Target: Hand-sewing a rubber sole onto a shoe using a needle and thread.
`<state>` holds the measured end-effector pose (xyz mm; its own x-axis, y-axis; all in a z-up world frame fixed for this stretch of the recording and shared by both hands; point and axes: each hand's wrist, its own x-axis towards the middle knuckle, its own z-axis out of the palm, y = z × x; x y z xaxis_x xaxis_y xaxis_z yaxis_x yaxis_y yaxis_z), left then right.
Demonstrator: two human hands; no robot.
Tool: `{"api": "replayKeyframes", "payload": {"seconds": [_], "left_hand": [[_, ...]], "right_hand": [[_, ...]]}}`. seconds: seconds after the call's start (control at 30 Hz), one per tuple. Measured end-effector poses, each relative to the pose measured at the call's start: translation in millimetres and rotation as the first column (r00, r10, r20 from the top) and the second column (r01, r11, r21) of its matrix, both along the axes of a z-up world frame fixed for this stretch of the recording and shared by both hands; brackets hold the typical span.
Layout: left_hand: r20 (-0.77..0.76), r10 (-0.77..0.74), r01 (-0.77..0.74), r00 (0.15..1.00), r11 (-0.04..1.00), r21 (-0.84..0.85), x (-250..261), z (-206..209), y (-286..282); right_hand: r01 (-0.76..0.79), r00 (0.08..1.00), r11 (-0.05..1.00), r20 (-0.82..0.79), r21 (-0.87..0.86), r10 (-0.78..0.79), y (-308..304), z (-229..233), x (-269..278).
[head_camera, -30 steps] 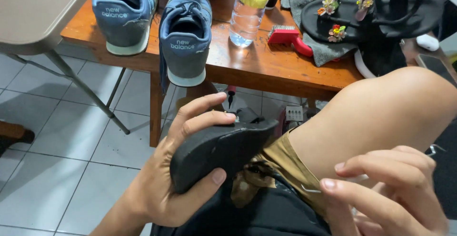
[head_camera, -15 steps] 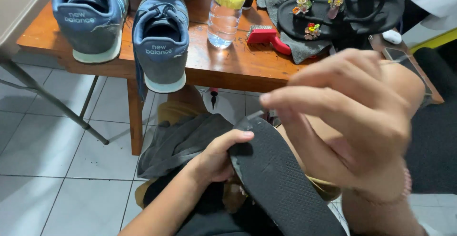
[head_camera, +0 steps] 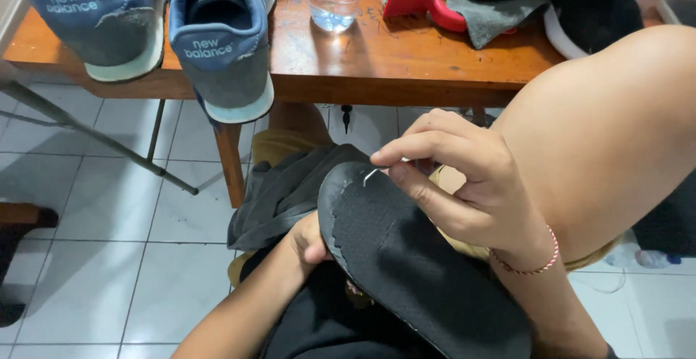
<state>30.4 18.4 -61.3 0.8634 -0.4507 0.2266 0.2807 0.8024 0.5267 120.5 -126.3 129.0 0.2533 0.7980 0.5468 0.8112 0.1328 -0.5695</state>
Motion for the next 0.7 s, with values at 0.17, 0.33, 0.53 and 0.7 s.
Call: {"api": "replayKeyframes", "payload": {"seconds": [0.17,0.33,0.53,0.7], "left_hand": [[-0.050,-0.010,0.008,0.999,0.999,-0.043,3.3,-2.5,6.8],[-0.088,-0.003,-0.005,0.996,0.995,-0.097,-4.7,-10.2,20.2],[-0.082,-0.009,-0.005,0.997,0.985,-0.171,-19.5,-15.1,17.8],[-0.050,-0.016,0.004,0.999,0.974,-0.225,-23.2,-14.7,6.0]], "right_hand": [[-0.029,0.999,1.000,0.026,0.005,0.029,-0.6,-27.9,-6.2],[-0.139,0.989,0.990,-0.046,-0.022,0.138,0.3,-39.6,-7.8],[-0.186,0.982,0.979,-0.006,-0.082,0.186,-1.7,-34.4,-8.5],[-0.138,0.990,0.975,0.003,-0.176,0.141,-19.1,-8.0,-7.9]]}}
